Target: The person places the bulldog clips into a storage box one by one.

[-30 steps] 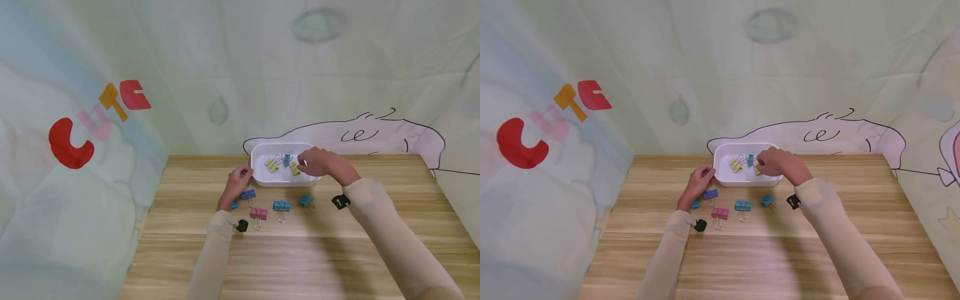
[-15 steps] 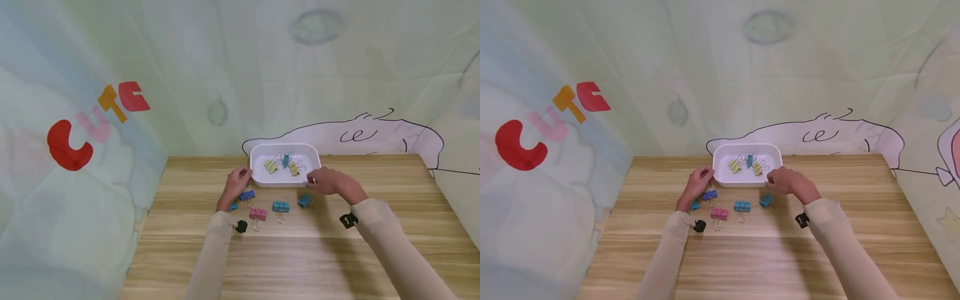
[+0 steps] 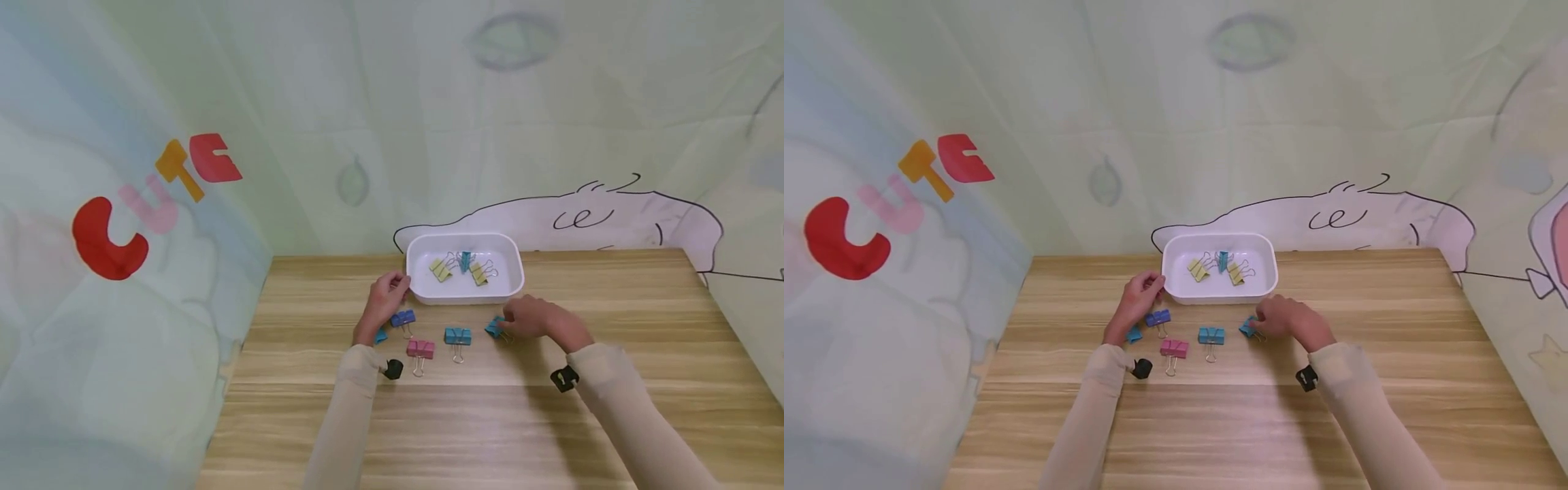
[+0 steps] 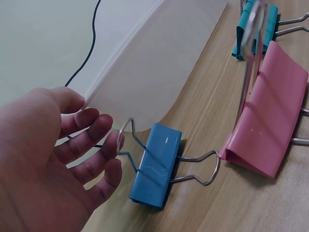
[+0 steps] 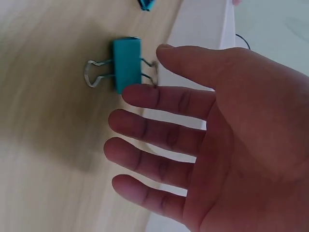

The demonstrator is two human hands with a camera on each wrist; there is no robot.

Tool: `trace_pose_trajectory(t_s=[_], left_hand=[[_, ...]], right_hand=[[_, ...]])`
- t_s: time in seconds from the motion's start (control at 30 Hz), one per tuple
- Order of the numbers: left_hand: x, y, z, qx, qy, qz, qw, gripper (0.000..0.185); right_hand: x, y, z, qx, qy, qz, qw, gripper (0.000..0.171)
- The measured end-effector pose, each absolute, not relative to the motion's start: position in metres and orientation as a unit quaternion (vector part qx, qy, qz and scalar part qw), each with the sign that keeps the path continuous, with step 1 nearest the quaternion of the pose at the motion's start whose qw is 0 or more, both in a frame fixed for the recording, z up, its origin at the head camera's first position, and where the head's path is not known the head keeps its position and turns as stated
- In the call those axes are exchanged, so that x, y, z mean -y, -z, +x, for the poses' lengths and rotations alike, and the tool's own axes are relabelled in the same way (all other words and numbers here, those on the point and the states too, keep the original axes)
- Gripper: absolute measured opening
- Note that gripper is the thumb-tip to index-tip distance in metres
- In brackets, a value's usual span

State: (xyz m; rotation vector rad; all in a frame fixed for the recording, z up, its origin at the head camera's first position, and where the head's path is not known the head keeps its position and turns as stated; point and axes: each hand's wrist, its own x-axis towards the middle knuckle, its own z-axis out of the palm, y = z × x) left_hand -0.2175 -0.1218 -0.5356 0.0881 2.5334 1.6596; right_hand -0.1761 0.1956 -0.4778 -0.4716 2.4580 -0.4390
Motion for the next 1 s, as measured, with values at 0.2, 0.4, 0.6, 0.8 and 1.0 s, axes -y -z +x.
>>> trace_pose_trajectory(t_s=[0.2,0.4,0.6,0.8,1.0], left_hand=[[0.122,0.536,-0.218,-0.836,-0.545,0.029,0.056,0.03],[0.123,0.537,-0.219,-0.836,-0.545,0.03,0.056,0.028],[0.123,0.537,-0.219,-0.835,-0.547,0.029,0.057,0.028],[0.122,0.537,-0.219,-0.837,-0.544,0.031,0.057,0.03],[0.122,0.537,-0.218,-0.836,-0.544,0.027,0.061,0.031]], right_hand=[[-0.196,0.486,-0.172,-0.916,0.196,-0.186,0.296,0.028],[-0.197,0.49,-0.171,-0.915,0.2,-0.192,0.295,0.024],[-0.198,0.484,-0.171,-0.918,0.191,-0.203,0.282,0.02],[-0.199,0.47,-0.173,-0.922,0.188,-0.218,0.26,0.022],[-0.197,0.456,-0.179,-0.921,0.181,-0.22,0.265,0.02]])
